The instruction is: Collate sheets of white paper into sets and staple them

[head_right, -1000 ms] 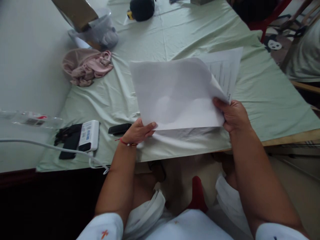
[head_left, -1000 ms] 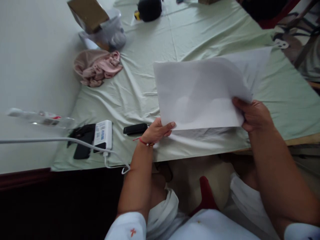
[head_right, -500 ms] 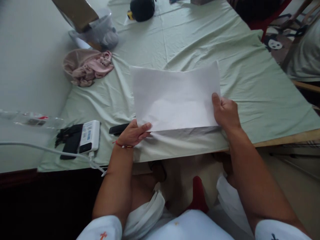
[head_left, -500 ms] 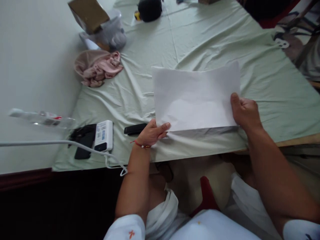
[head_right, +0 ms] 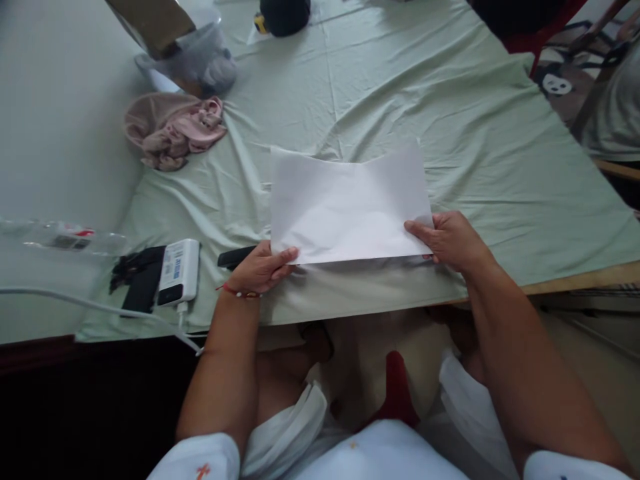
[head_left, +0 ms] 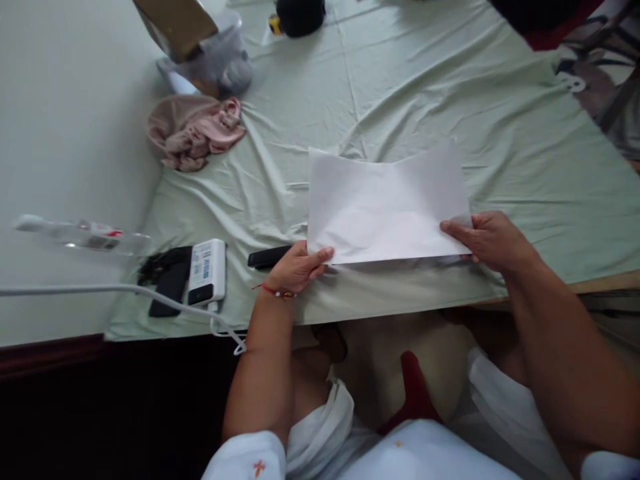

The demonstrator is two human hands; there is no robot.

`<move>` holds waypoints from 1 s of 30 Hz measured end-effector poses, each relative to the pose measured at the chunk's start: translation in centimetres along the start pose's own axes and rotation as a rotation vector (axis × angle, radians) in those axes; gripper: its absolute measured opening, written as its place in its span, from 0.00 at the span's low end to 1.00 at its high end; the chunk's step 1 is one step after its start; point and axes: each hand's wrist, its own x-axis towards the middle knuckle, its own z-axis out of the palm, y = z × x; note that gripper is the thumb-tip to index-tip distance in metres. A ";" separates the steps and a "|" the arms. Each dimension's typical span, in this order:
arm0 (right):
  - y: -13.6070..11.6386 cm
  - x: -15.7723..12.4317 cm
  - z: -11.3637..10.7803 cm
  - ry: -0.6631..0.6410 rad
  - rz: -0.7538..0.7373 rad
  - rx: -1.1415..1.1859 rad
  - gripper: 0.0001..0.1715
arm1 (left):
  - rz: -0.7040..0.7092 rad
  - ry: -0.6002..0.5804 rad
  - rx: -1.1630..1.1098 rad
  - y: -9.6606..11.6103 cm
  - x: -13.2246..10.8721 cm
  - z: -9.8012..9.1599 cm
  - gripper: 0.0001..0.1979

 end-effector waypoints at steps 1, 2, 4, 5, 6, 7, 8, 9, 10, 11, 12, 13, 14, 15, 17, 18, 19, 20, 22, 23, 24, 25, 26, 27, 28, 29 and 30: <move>0.2 0.0 -0.1 0.018 -0.021 0.031 0.23 | -0.001 -0.004 -0.014 -0.1 0.0 0.0 0.31; 0.5 0.0 -0.2 0.026 -0.040 0.090 0.23 | -0.004 -0.007 -0.032 -0.2 -0.1 0.1 0.30; 1.0 0.0 -0.5 0.005 -0.058 0.256 0.23 | -0.008 -0.008 -0.075 -0.4 -0.2 0.1 0.29; 1.3 -0.1 -0.8 -0.028 -0.047 0.333 0.24 | -0.009 -0.008 -0.096 -0.5 -0.2 0.2 0.28; 1.4 -0.2 -1.0 -0.077 -0.023 0.386 0.25 | -0.009 -0.007 -0.113 -0.5 -0.3 0.2 0.27; 1.6 -0.3 -1.2 -0.134 0.009 0.415 0.25 | -0.009 -0.008 -0.124 -0.6 -0.3 0.3 0.27; 1.6 -0.4 -1.3 -0.184 0.042 0.431 0.25 | -0.010 -0.009 -0.129 -0.6 -0.3 0.4 0.27; 1.6 -0.5 -1.4 -0.222 0.074 0.443 0.25 | -0.013 -0.008 -0.127 -0.6 -0.3 0.5 0.27; 1.6 -0.6 -1.5 -0.245 0.105 0.452 0.26 | -0.016 -0.005 -0.120 -0.5 -0.3 0.6 0.27; 1.5 -0.7 -1.5 -0.253 0.135 0.461 0.26 | -0.019 0.000 -0.110 -0.5 -0.3 0.7 0.28; 1.5 -0.7 -1.5 -0.252 0.160 0.466 0.27 | -0.020 0.005 -0.095 -0.5 -0.3 0.8 0.28; 1.4 -0.7 -1.4 -0.248 0.180 0.463 0.27 | -0.021 0.008 -0.079 -0.5 -0.3 0.8 0.29; 1.5 -0.6 -1.3 -0.244 0.188 0.452 0.27 | -0.021 0.010 -0.064 -0.5 -0.3 0.9 0.29; 1.5 -0.5 -1.3 -0.239 0.178 0.435 0.27 | -0.023 0.011 -0.051 -0.6 -0.2 0.9 0.30; 1.7 -0.4 -1.3 -0.222 0.114 0.393 0.26 | -0.031 0.015 -0.037 -0.6 -0.1 1.0 0.31; 1.8 -0.4 -1.3 -0.210 0.067 0.379 0.24 | -0.038 0.020 -0.038 -0.6 -0.1 1.0 0.31; 1.9 -0.3 -1.4 -0.195 0.015 0.377 0.23 | -0.044 0.027 -0.043 -0.6 -0.1 1.0 0.31; 2.0 -0.3 -1.6 -0.179 -0.032 0.386 0.21 | -0.047 0.035 -0.054 -0.6 -0.1 1.0 0.30; 2.1 -0.4 -2.0 -0.166 -0.075 0.410 0.17 | -0.038 0.054 -0.089 -0.5 -0.3 1.1 0.29; 2.1 -0.5 -2.2 -0.176 -0.063 0.413 0.17 | -0.029 0.057 -0.107 -0.5 -0.4 1.1 0.28; 2.1 -0.6 -2.3 -0.196 -0.030 0.409 0.18 | -0.019 0.054 -0.121 -0.6 -0.5 1.1 0.28; 2.0 -0.6 -2.4 -0.216 0.016 0.403 0.19 | -0.011 0.043 -0.127 -0.6 -0.6 1.1 0.28; 1.9 -0.7 -2.3 -0.229 0.065 0.402 0.21 | -0.005 0.027 -0.127 -0.7 -0.7 1.1 0.28; 1.7 -0.8 -2.2 -0.226 0.108 0.414 0.23 | -0.002 0.006 -0.120 -0.8 -0.7 1.1 0.28; 1.5 -0.8 -1.9 -0.207 0.142 0.432 0.25 | 0.000 -0.012 -0.107 -0.9 -0.7 1.1 0.28; 1.2 -0.8 -1.6 -0.179 0.168 0.448 0.26 | -0.001 -0.025 -0.092 -1.0 -0.7 1.1 0.28; 0.9 -0.8 -1.2 -0.149 0.189 0.456 0.27 | -0.006 -0.034 -0.077 -1.1 -0.6 1.2 0.29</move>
